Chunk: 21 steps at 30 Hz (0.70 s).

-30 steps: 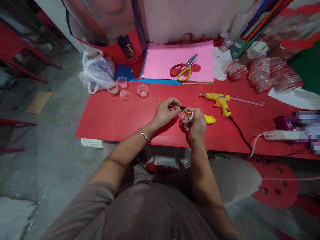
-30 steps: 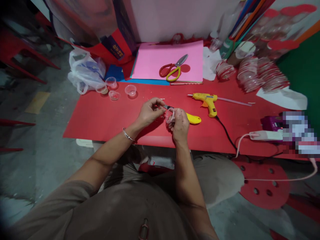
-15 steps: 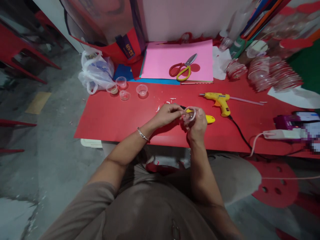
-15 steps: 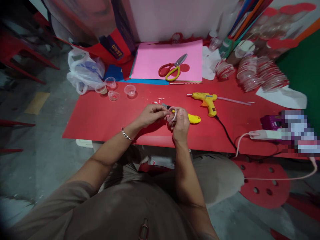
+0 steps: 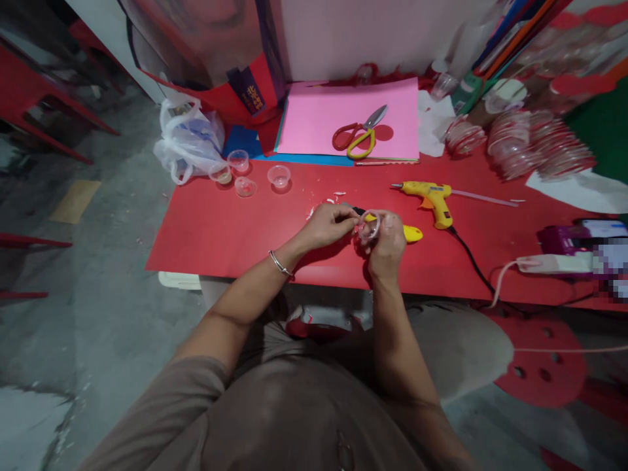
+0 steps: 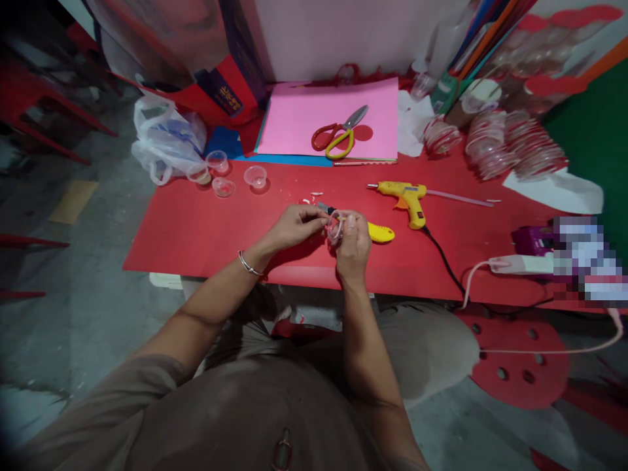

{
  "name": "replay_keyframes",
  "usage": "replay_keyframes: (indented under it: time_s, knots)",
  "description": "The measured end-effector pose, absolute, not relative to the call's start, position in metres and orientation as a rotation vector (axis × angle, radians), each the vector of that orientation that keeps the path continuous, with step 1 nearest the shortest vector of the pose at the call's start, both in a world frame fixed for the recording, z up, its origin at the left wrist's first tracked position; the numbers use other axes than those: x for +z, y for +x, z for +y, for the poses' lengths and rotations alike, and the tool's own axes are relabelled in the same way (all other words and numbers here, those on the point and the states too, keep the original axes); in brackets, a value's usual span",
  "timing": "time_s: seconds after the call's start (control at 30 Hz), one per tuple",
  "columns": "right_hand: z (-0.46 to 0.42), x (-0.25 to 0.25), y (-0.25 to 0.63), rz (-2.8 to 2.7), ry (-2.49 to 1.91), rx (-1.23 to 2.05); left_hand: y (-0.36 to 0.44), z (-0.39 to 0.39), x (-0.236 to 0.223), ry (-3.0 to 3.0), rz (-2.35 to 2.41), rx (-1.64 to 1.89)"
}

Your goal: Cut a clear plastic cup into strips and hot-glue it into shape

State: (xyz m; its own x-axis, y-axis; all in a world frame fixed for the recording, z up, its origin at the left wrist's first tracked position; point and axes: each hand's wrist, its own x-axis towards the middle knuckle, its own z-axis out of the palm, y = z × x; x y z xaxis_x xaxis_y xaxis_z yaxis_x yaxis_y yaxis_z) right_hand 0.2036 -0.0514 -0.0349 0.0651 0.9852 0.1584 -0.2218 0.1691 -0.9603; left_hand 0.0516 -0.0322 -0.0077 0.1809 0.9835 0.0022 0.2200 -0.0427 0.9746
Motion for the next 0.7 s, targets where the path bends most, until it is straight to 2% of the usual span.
replay_keyframes:
  time_s: [0.27,0.5,0.7]
  knots:
    - [-0.053,-0.037,0.204,-1.142,-0.997,1.116,0.050,-0.034,-0.008,1.666,1.328,0.942]
    - [-0.056,-0.044,0.206,-1.436,-1.135,0.734,0.060,-0.043,-0.014,2.075,1.646,1.077]
    - [-0.059,-0.044,0.206,-1.478,-1.152,0.668,0.061,-0.044,-0.019,2.110,1.616,1.227]
